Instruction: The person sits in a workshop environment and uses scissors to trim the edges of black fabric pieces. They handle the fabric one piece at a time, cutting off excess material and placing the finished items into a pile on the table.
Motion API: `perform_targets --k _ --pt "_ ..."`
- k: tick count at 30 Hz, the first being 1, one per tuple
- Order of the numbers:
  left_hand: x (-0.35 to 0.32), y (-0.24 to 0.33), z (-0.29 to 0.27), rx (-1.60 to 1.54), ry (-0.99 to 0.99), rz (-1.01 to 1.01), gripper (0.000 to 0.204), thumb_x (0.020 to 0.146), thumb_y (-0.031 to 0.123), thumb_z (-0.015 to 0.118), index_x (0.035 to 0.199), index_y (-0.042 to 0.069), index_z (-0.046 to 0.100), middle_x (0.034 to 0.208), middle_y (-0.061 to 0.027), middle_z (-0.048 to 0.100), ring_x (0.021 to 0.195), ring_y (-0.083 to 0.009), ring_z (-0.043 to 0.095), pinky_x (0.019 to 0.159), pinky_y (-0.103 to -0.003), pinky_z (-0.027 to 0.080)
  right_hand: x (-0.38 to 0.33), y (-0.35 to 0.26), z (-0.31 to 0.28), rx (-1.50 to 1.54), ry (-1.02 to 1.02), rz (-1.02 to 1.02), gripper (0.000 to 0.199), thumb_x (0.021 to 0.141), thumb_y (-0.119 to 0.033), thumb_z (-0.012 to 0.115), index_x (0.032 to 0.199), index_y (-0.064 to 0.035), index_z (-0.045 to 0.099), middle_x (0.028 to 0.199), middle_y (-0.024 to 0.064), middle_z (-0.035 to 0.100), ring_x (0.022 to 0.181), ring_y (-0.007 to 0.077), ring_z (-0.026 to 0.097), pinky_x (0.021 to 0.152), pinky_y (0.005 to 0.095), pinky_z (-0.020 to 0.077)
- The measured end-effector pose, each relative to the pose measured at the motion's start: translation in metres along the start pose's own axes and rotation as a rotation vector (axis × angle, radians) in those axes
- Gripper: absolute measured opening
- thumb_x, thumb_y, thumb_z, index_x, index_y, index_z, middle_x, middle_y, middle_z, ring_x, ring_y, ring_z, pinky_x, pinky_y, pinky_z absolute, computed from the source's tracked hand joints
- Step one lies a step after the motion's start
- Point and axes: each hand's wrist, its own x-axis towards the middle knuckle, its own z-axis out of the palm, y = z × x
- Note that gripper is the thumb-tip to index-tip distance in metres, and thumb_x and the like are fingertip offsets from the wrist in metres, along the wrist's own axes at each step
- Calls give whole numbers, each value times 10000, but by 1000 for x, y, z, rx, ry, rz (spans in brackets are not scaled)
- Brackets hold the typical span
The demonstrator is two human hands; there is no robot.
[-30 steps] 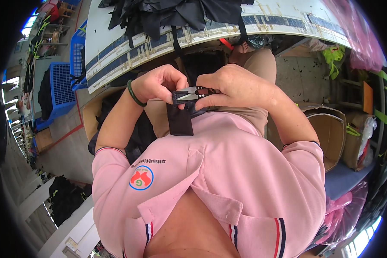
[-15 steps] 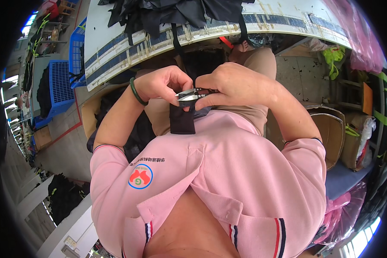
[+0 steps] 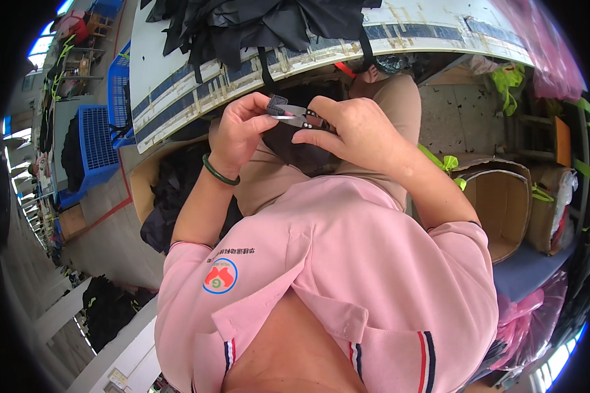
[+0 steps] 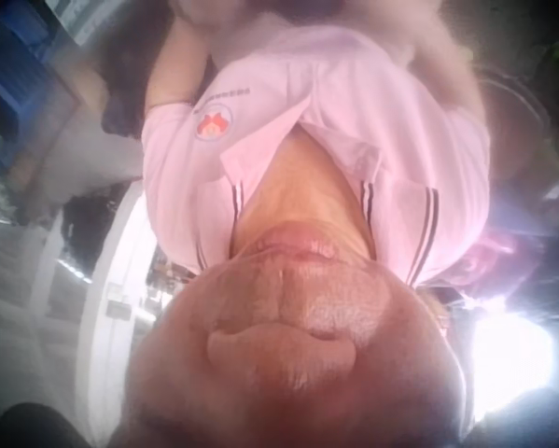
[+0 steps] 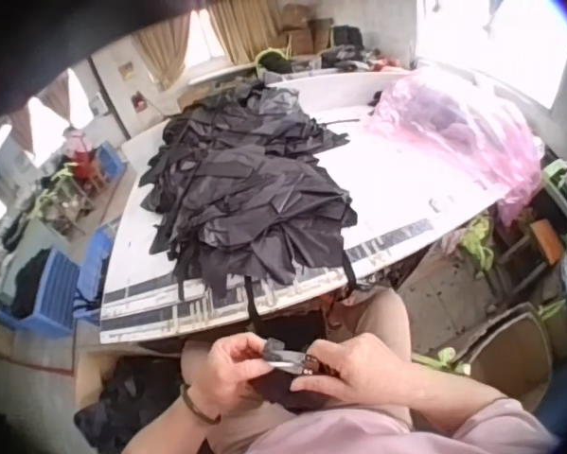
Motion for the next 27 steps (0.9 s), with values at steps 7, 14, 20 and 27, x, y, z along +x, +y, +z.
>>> perform_targets --k 7,14,20,27 --pt "-1 4 10 51 65 115 202 774 -50 595 971 -11 611 924 -50 645 850 -112 593 827 -248 465 7 -6 2 -85 9 -30 378 799 -376 694 786 -28 547 628 123 601 567 321 596 511 391 444" --pt "-1 4 7 56 54 117 183 790 -43 616 969 -7 624 925 -50 651 844 -102 597 814 -243 471 6 1 -2 171 -70 116 348 787 -289 737 829 9 563 567 108 473 482 194 421 465 334 351" --pt "2 2 8 -7 75 135 181 799 -32 648 976 0 631 909 -35 654 812 -75 594 764 -227 490 5 1 1 130 -24 59 356 790 -308 729 808 5 562 575 112 488 501 226 438 479 340 362" --pt "0 2 8 17 61 142 197 789 -43 660 979 3 632 912 -28 651 815 -77 595 763 -224 489 7 4 -1 221 -71 116 323 796 -266 733 860 9 575 596 91 464 521 174 407 492 314 352"
